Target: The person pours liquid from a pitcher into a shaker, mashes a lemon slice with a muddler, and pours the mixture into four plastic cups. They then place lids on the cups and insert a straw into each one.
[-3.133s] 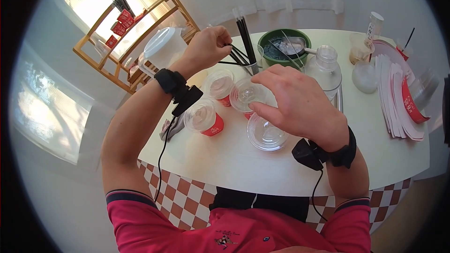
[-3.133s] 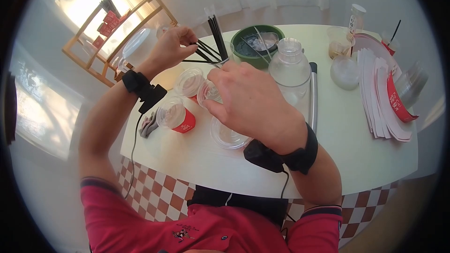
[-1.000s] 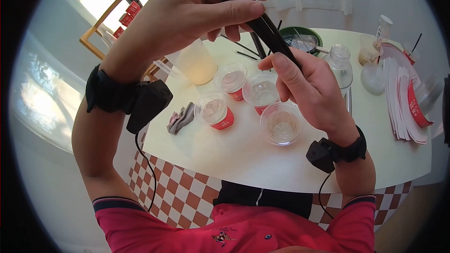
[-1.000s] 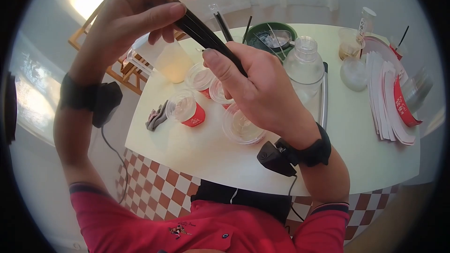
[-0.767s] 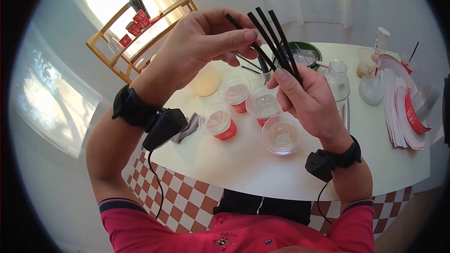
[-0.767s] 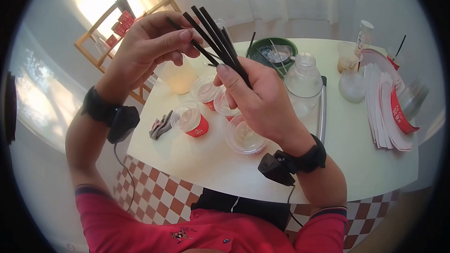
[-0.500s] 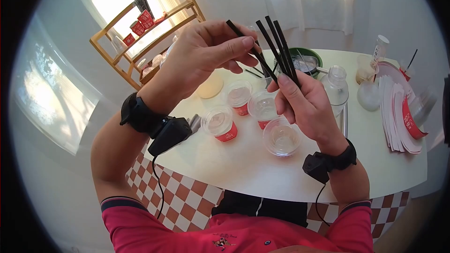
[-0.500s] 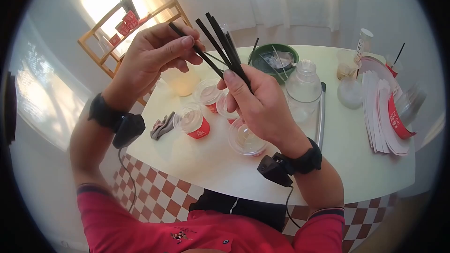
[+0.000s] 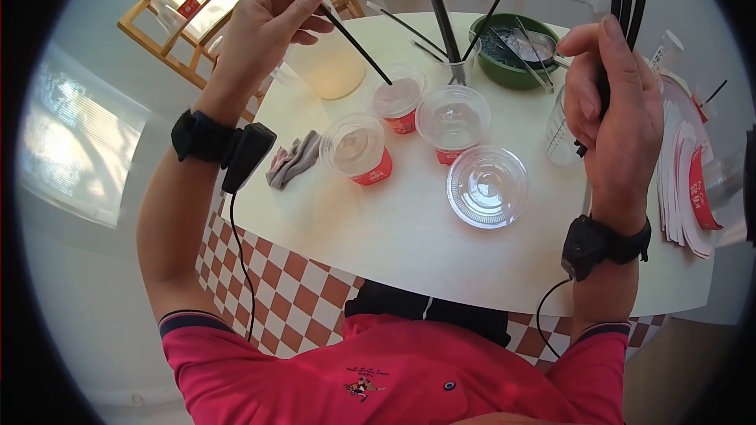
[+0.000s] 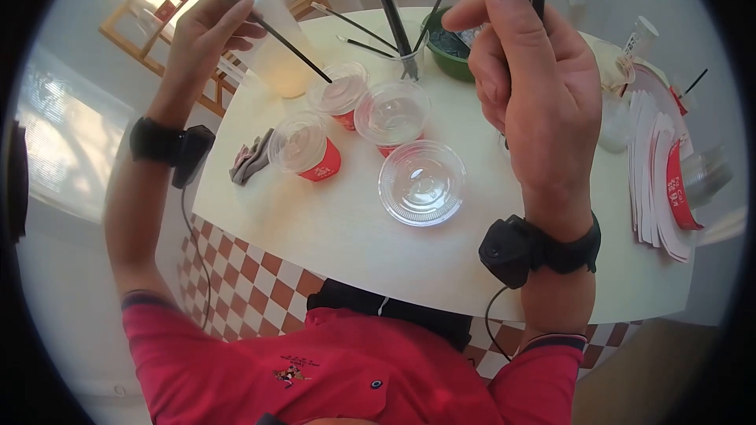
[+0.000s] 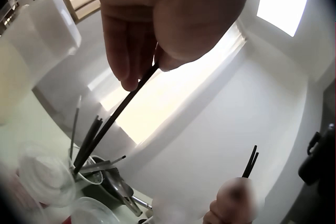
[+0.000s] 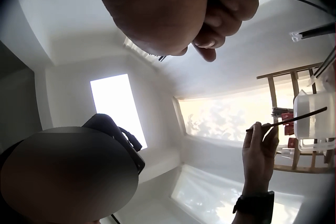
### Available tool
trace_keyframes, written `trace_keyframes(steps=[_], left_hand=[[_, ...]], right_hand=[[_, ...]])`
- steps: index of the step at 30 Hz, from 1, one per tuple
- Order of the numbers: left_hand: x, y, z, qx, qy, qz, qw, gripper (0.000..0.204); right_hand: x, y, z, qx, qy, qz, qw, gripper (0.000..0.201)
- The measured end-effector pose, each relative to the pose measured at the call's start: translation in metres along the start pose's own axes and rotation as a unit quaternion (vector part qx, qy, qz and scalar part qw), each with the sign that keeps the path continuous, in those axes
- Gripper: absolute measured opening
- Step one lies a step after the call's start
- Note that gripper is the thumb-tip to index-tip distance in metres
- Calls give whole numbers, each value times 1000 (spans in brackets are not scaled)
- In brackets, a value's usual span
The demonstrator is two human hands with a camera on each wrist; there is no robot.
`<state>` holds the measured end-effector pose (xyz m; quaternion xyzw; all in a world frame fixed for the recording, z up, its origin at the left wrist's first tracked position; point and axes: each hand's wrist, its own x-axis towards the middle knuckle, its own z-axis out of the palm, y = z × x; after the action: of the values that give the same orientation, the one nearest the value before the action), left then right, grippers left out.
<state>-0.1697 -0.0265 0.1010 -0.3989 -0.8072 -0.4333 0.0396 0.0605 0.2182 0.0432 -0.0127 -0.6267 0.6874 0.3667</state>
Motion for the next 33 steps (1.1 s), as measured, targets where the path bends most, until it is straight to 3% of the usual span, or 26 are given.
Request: trace_keyframes(steps=[9,12,13,17,20,21,23,26,31,33], left_hand=[[5,-43,31,33,-79,1,996,21],[-8,-49,44,37,-162,-36,985,20],[-9,-48,44,92,-205,-67,972,31],[-13,-49,51,95,-50,50,993,57],[-5,-19,39,240,56,267,932,57],[-6,-3,41,138,11,237,962,54],[-13,35,53,-69,-75,168,981,47],[-13,72,63,-157,-167,97,968,41],[2,57,63,-145,-99,98,980,37],[7,49,50,-122,-47,69,989,27]], right_hand=[[-4,1,5,-42,-13,0,999,48],[-4,1,8,-38,-17,14,999,49],[-4,5,9,-30,-20,16,999,49],[-4,7,9,-7,-93,89,992,47],[0,16,3,-22,-185,132,973,45],[2,14,1,-32,-228,161,960,43],[2,16,2,-32,-269,176,946,42],[-1,14,7,-25,-293,198,935,39],[2,7,2,-34,-270,215,938,39],[3,21,2,-67,-162,132,976,40]])
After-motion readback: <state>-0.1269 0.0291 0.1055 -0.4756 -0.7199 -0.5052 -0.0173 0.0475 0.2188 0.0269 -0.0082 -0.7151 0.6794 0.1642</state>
